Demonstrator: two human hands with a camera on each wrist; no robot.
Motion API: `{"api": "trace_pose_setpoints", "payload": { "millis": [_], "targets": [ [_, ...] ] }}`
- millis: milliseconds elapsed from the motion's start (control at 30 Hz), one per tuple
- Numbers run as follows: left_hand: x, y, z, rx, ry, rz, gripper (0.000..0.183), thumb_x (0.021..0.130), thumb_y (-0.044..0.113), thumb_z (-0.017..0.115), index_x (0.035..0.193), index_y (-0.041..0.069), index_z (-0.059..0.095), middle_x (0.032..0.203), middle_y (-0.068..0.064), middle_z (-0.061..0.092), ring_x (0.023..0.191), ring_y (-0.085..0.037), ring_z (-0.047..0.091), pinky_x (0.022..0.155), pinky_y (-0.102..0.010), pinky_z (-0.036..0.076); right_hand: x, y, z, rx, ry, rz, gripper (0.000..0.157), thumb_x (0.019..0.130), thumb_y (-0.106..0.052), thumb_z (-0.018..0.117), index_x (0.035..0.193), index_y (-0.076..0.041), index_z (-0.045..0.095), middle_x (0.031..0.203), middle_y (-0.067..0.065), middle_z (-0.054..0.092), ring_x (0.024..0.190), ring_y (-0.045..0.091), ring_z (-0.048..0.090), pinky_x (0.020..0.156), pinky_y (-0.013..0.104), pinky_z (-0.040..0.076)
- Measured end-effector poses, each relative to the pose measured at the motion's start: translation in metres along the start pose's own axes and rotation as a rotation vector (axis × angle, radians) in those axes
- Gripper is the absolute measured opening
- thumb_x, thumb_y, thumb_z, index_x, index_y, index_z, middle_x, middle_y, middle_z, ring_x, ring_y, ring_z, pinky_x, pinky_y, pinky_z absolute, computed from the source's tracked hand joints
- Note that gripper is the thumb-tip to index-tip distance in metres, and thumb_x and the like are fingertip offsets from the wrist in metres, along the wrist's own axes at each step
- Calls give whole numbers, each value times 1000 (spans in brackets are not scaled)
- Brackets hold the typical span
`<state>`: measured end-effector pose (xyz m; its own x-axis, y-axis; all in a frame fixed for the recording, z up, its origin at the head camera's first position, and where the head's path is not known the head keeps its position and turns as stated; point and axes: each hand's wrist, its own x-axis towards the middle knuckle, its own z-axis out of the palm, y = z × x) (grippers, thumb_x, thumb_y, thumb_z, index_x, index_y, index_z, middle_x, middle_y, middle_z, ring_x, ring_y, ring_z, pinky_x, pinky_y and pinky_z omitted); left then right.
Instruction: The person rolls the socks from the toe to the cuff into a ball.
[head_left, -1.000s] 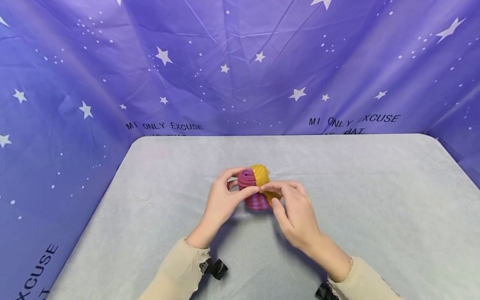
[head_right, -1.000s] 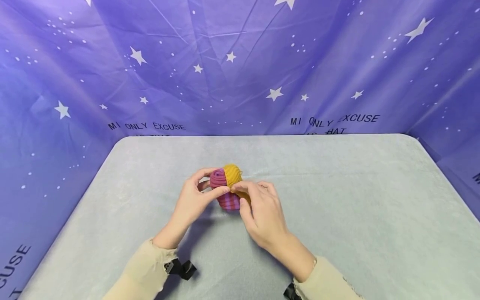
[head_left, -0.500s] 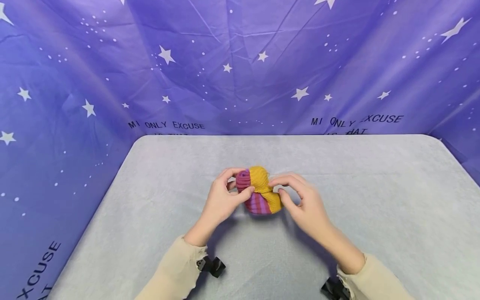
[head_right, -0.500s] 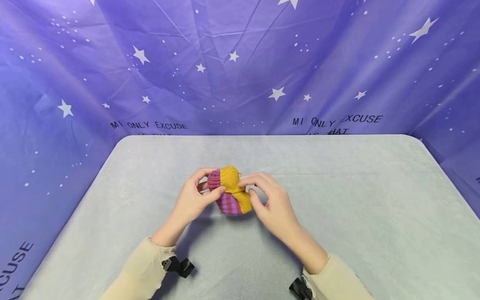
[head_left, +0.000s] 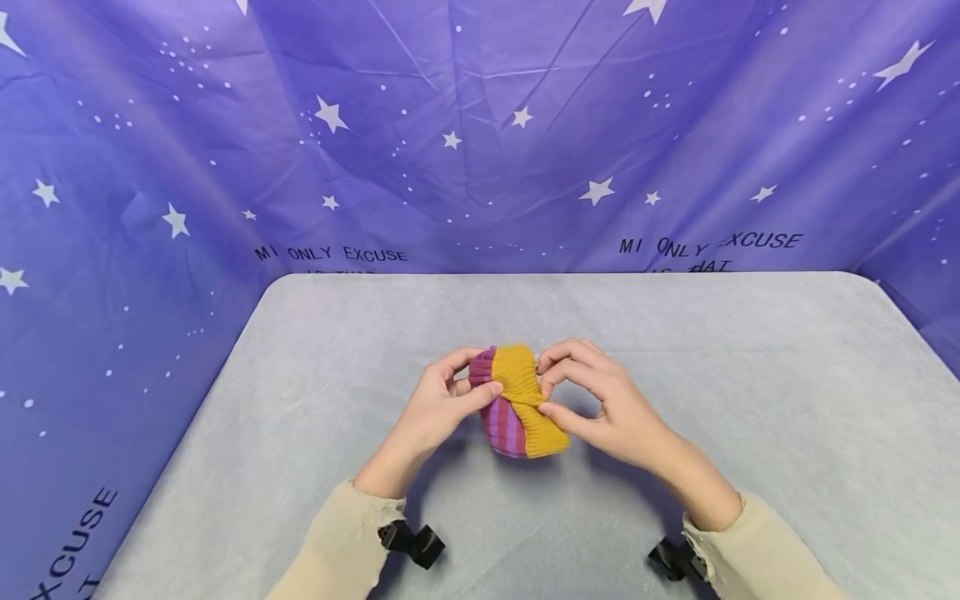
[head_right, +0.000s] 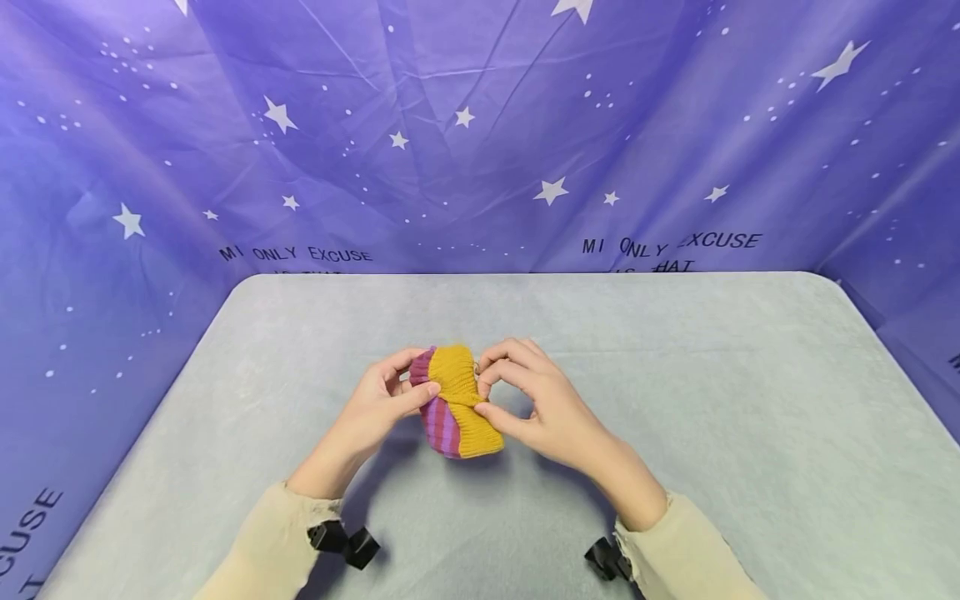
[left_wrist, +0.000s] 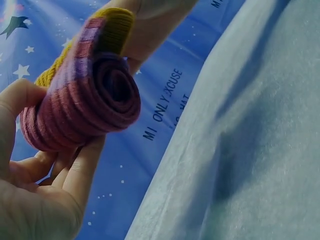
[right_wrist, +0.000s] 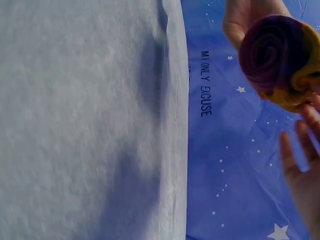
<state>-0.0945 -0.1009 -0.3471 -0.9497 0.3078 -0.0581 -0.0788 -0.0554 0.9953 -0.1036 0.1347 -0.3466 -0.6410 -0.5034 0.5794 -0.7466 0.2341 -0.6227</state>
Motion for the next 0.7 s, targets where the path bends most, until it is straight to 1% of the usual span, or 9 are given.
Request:
{"api": "trace_pose_setpoints", "payload": {
  "millis": [100, 167, 233, 300, 400, 467, 567, 633, 700],
  "targets": [
    [0, 2, 2, -18, -6, -1, 43, 91, -1, 61, 131, -11, 50, 119, -12, 56, 84, -2, 68, 71, -18, 57, 0, -1, 1, 59, 51, -73, 19, 82, -3, 75, 90, -17, 65, 107, 0, 67, 104, 14, 55, 98, 24, 42],
    [0, 2, 2, -31, -14, -6, 43, 91, -1, 60, 131, -12, 50, 118, -10, 56, 81, -2, 67, 69, -18, 57, 0, -3, 2, 109, 88, -97, 12, 86, -6, 73, 90, -15, 65, 104, 1, 68, 102, 15, 55, 97, 24, 43],
    [-1, 3, 3, -49, -20, -15, 43, 91, 0, 59, 131, -12, 49, 117, -9, 55, 79, -2, 67, 69, -19, 57, 0, -6, 3, 194, 108, -91, 6, 90, -7, 70, 90, -11, 64, 104, 3, 68, 102, 15, 56, 96, 24, 44],
    [-1, 5, 3, -66, -21, -19, 43, 91, 0, 59, 131, -12, 48, 116, -8, 55, 79, -2, 67, 69, -19, 58, -1, -10, 4, 296, 116, -73, 4, 93, -4, 66, 91, -6, 63, 102, 5, 67, 100, 15, 57, 95, 24, 47],
    [-2, 9, 4, -89, 2, -7, 43, 91, 1, 59, 131, -13, 48, 114, -6, 55, 78, -2, 67, 68, -20, 58, -2, -16, 2, 388, 101, -39, 7, 93, 5, 61, 94, -2, 61, 98, 6, 65, 97, 15, 59, 92, 23, 49],
    [-2, 12, 4, -98, 45, 25, 42, 89, 0, 59, 128, -13, 48, 111, -5, 55, 76, -3, 67, 67, -19, 58, -2, -22, 0, 357, 84, -28, 12, 93, 9, 58, 95, -3, 60, 95, 4, 64, 94, 14, 59, 90, 23, 50],
    [-2, 17, 4, -85, 134, 72, 37, 88, 0, 60, 123, -11, 51, 107, -4, 57, 72, -3, 66, 63, -18, 56, -2, -31, -2, 238, 67, -13, 20, 90, 11, 59, 95, -8, 58, 90, -1, 62, 88, 11, 58, 84, 22, 48],
    [-2, 19, 4, -71, 188, 90, 33, 88, 0, 61, 119, -8, 53, 105, -2, 58, 70, -3, 65, 61, -18, 54, -2, -37, -3, 162, 63, 17, 23, 89, 10, 62, 93, -12, 57, 88, -4, 61, 84, 8, 56, 79, 22, 47],
    [-1, 20, 5, -62, 233, 91, 29, 88, 0, 62, 116, -5, 55, 103, -2, 59, 68, -3, 64, 59, -18, 53, -2, -42, -1, 89, 67, 77, 25, 86, 6, 69, 93, -15, 57, 86, -8, 61, 81, 5, 56, 75, 21, 46]
  ]
}}
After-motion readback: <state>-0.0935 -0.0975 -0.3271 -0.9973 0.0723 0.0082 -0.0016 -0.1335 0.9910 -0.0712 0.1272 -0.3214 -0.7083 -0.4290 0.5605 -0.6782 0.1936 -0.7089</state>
